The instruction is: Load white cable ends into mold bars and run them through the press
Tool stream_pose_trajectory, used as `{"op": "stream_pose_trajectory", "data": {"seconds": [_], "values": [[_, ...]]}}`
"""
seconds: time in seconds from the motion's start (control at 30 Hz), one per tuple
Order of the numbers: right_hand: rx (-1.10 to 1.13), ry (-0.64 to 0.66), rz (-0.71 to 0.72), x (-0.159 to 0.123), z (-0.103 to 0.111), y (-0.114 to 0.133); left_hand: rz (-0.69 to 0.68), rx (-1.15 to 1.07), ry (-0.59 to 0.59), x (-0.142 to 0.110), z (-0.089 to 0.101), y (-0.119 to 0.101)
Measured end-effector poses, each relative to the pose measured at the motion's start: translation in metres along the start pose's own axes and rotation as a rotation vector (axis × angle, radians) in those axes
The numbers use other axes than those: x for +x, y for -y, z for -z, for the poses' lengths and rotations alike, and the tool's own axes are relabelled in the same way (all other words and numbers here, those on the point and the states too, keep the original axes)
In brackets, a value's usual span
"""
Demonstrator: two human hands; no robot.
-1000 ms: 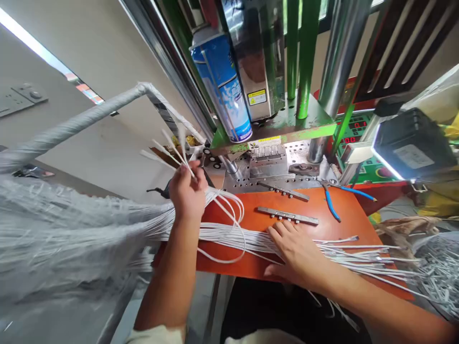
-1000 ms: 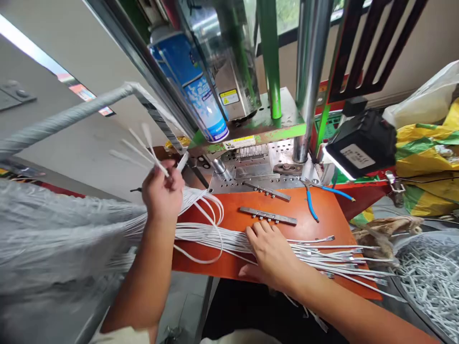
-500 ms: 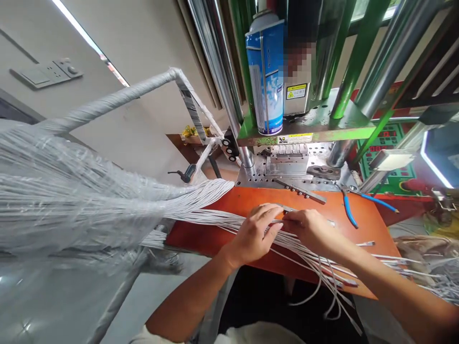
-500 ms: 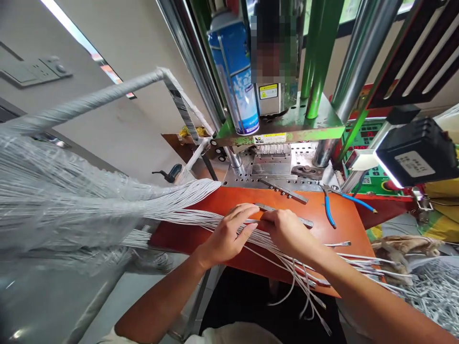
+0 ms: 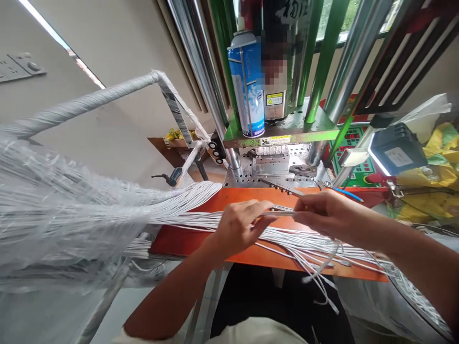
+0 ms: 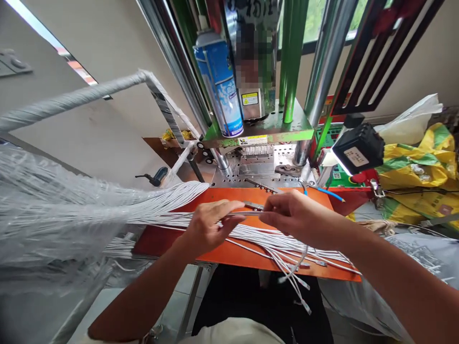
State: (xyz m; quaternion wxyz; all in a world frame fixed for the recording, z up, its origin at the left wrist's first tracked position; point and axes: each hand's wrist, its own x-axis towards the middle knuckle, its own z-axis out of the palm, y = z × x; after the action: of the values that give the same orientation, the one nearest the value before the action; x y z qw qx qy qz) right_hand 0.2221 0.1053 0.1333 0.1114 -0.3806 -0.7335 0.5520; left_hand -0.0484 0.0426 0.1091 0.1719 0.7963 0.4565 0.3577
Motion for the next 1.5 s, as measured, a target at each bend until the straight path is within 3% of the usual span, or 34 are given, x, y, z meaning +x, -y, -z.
{"op": "stream_pose_trajectory", "data": {"seconds": [0.07,0.13,0.2,0.23,0.3,0.37,0.47,0.63,0.83,0.97,1.03,1.17,1.3,1.5], "values": [[-0.081,0.005,-0.01,-0.028,0.011,-0.008,0.221,-0.124,0.106,-0.015,0.012,0.003],[-0.199,-0.007,-0.05,-0.047,0.011,-0.021,0.487,-0.339,0.392,-0.028,0.009,0.004],[-0.321,0.008,-0.077,-0.056,-0.003,-0.034,0.668,-0.622,0.707,-0.039,-0.012,0.0],[-0.364,0.044,-0.068,-0.056,-0.012,-0.04,0.697,-0.769,0.802,-0.042,-0.027,-0.003],[-0.413,0.131,-0.022,-0.053,-0.028,-0.049,0.7,-0.972,0.862,-0.047,-0.056,-0.009],[-0.448,0.147,-0.017,-0.048,-0.036,-0.056,0.771,-1.031,0.855,-0.048,-0.077,-0.011],[-0.501,0.02,-0.087,-0.04,-0.033,-0.063,0.885,-1.03,0.825,-0.043,-0.088,-0.005],[-0.244,0.103,0.021,-0.021,-0.016,-0.066,0.838,-1.165,0.769,-0.028,-0.091,0.002],[-0.044,-0.154,0.056,0.015,-0.012,-0.074,0.868,-1.24,0.728,-0.006,-0.104,0.009],[0.099,-0.375,0.081,0.034,-0.02,-0.079,0.87,-1.228,0.556,0.022,-0.106,0.019],[0.015,-0.422,0.123,0.039,-0.022,-0.089,0.83,-1.194,0.423,0.038,-0.103,0.03],[-0.418,-0.585,0.175,0.043,-0.027,-0.125,0.76,-1.091,0.258,0.055,-0.096,0.057],[-0.619,-0.543,0.134,0.045,-0.036,-0.148,0.806,-0.977,0.241,0.049,-0.101,0.07],[-0.67,-0.634,0.075,0.054,-0.042,-0.137,0.808,-0.911,0.339,0.035,-0.111,0.064]]}}
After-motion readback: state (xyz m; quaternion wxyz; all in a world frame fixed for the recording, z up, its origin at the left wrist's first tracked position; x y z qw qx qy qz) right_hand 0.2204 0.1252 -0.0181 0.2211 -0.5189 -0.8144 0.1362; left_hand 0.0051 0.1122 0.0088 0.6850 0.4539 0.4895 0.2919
